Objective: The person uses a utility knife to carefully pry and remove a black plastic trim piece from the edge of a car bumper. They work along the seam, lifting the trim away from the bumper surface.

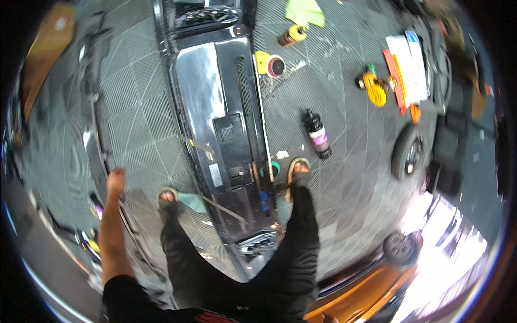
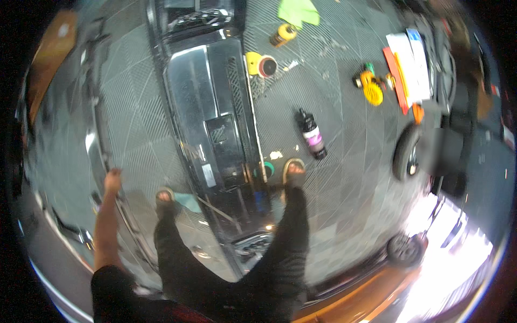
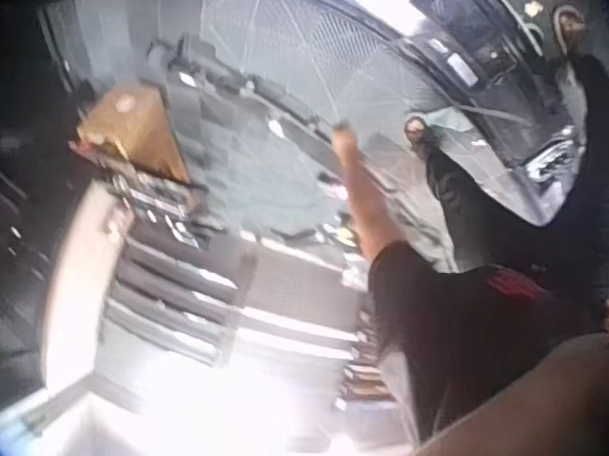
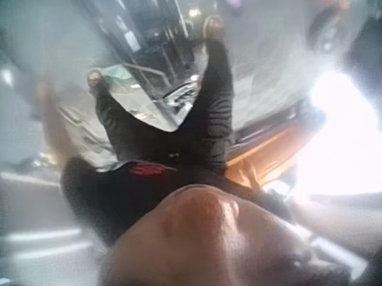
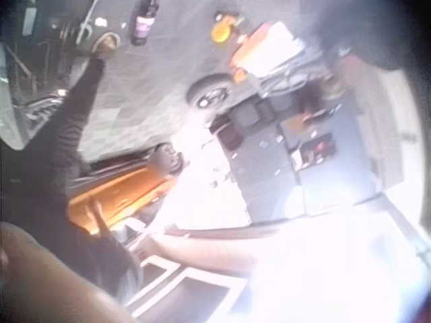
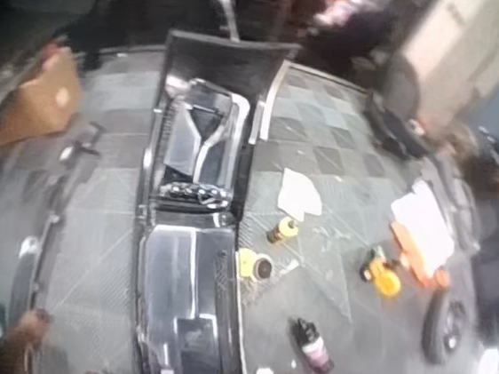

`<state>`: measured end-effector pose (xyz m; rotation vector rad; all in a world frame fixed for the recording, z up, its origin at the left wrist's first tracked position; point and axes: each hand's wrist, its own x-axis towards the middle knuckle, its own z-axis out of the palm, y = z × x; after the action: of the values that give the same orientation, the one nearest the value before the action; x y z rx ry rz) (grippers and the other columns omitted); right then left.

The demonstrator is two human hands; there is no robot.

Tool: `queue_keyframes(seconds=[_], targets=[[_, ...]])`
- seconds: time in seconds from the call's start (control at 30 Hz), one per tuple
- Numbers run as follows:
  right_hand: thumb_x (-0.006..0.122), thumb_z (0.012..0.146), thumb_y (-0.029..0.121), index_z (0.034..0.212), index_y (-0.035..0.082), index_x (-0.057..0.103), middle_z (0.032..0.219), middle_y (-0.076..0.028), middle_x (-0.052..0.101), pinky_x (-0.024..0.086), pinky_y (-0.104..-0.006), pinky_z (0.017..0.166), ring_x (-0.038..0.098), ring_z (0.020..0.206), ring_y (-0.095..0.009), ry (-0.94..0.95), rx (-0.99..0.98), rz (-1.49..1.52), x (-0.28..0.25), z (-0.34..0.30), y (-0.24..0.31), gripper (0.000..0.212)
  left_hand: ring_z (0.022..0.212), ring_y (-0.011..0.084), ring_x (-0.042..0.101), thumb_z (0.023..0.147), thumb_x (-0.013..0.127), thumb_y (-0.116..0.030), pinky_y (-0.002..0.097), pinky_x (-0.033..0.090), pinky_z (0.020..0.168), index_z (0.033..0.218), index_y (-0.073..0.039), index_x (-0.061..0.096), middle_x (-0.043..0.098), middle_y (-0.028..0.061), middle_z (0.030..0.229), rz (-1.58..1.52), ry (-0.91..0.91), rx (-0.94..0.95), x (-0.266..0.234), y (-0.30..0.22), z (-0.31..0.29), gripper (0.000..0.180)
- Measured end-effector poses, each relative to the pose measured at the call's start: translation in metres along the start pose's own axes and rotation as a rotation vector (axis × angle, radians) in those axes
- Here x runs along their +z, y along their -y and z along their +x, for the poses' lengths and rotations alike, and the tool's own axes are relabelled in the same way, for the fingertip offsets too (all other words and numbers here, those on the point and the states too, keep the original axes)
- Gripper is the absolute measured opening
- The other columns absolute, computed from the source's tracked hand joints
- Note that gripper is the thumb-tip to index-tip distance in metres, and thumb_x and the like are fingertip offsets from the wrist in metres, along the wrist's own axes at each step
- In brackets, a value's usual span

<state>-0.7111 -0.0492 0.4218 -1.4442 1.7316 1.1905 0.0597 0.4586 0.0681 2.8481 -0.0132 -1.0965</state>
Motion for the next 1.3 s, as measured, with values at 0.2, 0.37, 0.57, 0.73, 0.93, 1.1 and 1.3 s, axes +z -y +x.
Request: queue_keyframes(seconds=[0.2,0.37,0.57,0.73,0.93,1.1,1.3], targets=[[0.047,0.11,0.031,0.122,0.002,0.063,0.063,-0.003,0.059,0.043,-0.0294,0.044,0.052,0.048,-0.013,-0.285,-0.455,-0.053,-0.289,0.149,0.008,0.036,0.08,0.0329,0.072,0.098,0.06,-0.029,0.0428,0.056,0.065,0.095,-0.002,0.071,0.071,0.0186,0.085,0.44,-0.175,-0.551,-0.062,0.127,-0.506,0.029],[0.056,0.106,0.015,0.142,0.004,0.056,0.075,-0.002,0.06,0.043,-0.0256,0.044,0.051,0.051,-0.009,-0.013,-0.407,0.212,-0.369,0.173,0.029,0.038,0.084,0.0285,0.074,0.097,0.063,-0.039,0.0397,0.059,0.072,0.099,0.002,0.074,0.074,0.0208,0.087,0.153,0.363,-0.442,0.052,0.001,-0.656,0.042],[0.066,0.098,0.016,0.136,0.005,0.06,0.073,-0.008,0.068,0.053,-0.0307,0.048,0.067,0.061,-0.014,0.136,-0.235,-0.162,-0.379,0.15,0.027,0.04,0.079,0.0164,0.067,0.101,0.064,-0.021,0.035,0.055,0.074,0.101,-0.003,0.068,0.071,0.0065,0.086,-0.436,0.305,0.045,0.17,-0.212,-0.681,0.018],[0.067,0.097,0.014,0.126,0.009,0.066,0.07,-0.007,0.068,0.055,-0.0331,0.051,0.068,0.062,-0.014,0.08,-0.411,-0.657,-0.433,0.166,0.049,0.029,0.089,0.02,0.072,0.107,0.058,-0.025,0.0353,0.057,0.084,0.103,0.006,0.069,0.076,0.0119,0.094,-0.969,0.306,-0.441,0.204,-0.347,-0.699,0.033],[0.068,0.1,0.025,0.128,0.002,0.065,0.067,-0.001,0.06,0.045,-0.0292,0.05,0.056,0.057,-0.01,0.064,-0.764,-0.591,-0.494,0.196,0.119,0.036,0.083,0.0174,0.068,0.108,0.057,-0.033,0.0332,0.054,0.081,0.094,0.003,0.066,0.073,0.0089,0.087,-1.362,0.064,-0.565,0.271,-0.398,-0.773,0.04],[0.065,0.098,0.023,0.124,-0.005,0.065,0.088,-0.013,0.072,0.053,-0.0343,0.071,0.066,0.079,-0.017,-0.077,-0.761,-0.855,-0.489,0.152,0.205,0.037,0.083,0.0159,0.066,0.108,0.058,-0.031,0.0324,0.053,0.081,0.093,0.003,0.066,0.071,0.0081,0.086,-1.529,-0.098,-0.727,0.367,-0.432,-0.853,0.038],[0.062,0.103,0.023,0.145,-0.002,0.056,0.078,-0.006,0.062,0.05,-0.031,0.069,0.058,0.071,-0.013,-0.097,-1.162,-1.092,-0.436,0.053,0.285,0.049,0.074,0.016,0.065,0.104,0.062,-0.028,0.0323,0.053,0.071,0.095,0.004,0.069,0.073,0.0099,0.083,-1.584,-0.075,-0.981,0.465,-0.518,-0.942,0.034]])
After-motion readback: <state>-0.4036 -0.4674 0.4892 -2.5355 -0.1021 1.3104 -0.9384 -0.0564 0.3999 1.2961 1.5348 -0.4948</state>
